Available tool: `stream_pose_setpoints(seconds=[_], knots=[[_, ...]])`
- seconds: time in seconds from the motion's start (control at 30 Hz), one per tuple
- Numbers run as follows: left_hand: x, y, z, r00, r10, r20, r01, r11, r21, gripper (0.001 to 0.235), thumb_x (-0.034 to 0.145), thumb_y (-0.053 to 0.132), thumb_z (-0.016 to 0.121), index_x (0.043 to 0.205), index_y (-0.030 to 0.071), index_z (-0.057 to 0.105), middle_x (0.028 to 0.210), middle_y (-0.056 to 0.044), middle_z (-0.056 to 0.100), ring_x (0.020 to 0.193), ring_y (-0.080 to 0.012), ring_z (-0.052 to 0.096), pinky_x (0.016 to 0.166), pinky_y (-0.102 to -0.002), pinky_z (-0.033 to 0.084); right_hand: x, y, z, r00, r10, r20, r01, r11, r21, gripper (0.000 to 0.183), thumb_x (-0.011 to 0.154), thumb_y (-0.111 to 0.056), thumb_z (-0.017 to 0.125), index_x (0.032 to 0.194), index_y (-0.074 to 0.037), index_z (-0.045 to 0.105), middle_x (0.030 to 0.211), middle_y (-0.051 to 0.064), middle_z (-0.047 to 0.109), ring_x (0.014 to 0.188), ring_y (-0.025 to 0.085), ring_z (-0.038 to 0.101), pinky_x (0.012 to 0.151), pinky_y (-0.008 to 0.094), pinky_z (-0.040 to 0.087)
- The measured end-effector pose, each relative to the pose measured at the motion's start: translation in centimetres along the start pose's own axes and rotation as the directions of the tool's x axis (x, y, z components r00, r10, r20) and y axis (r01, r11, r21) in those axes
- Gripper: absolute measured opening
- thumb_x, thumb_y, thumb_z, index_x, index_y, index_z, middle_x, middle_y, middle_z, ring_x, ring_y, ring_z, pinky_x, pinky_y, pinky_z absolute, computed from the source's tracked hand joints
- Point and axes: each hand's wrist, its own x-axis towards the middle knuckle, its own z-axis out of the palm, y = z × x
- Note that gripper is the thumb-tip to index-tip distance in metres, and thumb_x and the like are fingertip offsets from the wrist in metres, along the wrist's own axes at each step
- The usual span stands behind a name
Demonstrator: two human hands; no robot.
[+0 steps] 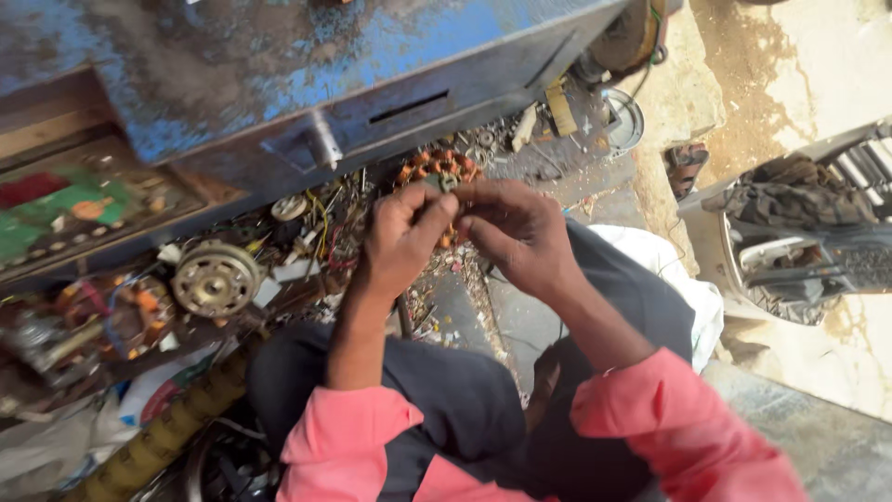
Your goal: The person handles a circular stator with copper windings, inserting small metal pieces into the center and adjusting wires by hand.
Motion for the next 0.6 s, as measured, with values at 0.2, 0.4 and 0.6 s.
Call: stream_pose_setpoints(seconds=[0.2, 0.4, 0.6], knots=[[-0.6, -1.4, -1.8, 0.985, -0.042, 0.168, 0.063, 0.99, -0.123, 0.016, 0.104, 0.015, 0.072, 0.094, 0.003, 0.067, 0.08, 0.002, 0.065, 0.071, -0.0018, 0.051, 0.061, -0.02, 0.041, -0.8, -0.2, -2.0, 0.958, -0.251, 0.137, 0.286, 0.838, -0.465, 0.019, 0.093, -0.002, 0.081, 0.111, 0.0, 0.074, 0.108, 0.009, 0.073, 0.096, 0.015, 0.07, 0.087, 0.027, 0.056], [-0.1, -0.2, -1.4, 0.98, -0.041, 0.193, 0.106, 0.936, -0.337, 0.013, 0.105, 0.016, 0.068, 0.11, 0.005, 0.069, 0.093, 0.001, 0.067, 0.081, -0.0021, 0.057, 0.068, -0.021, 0.046, -0.5, -1.0, -2.6, 0.996, 0.027, 0.086, -0.026, 1.0, -0.01, 0.01, 0.103, -0.003, 0.07, 0.109, 0.004, 0.07, 0.102, 0.01, 0.071, 0.094, 0.017, 0.069, 0.087, 0.031, 0.058], [-0.5, 0.3, -2.7, 0.999, 0.005, -0.032, -0.013, 0.967, -0.255, 0.017, 0.1, 0.01, 0.067, 0.118, 0.008, 0.068, 0.092, 0.004, 0.063, 0.071, 0.0003, 0.05, 0.058, -0.018, 0.039, 2.0, -1.9, -6.4, 0.998, 0.07, 0.005, -0.066, 0.912, 0.406, 0.011, 0.105, -0.003, 0.065, 0.115, 0.002, 0.067, 0.098, 0.011, 0.07, 0.082, 0.021, 0.071, 0.08, 0.034, 0.059]])
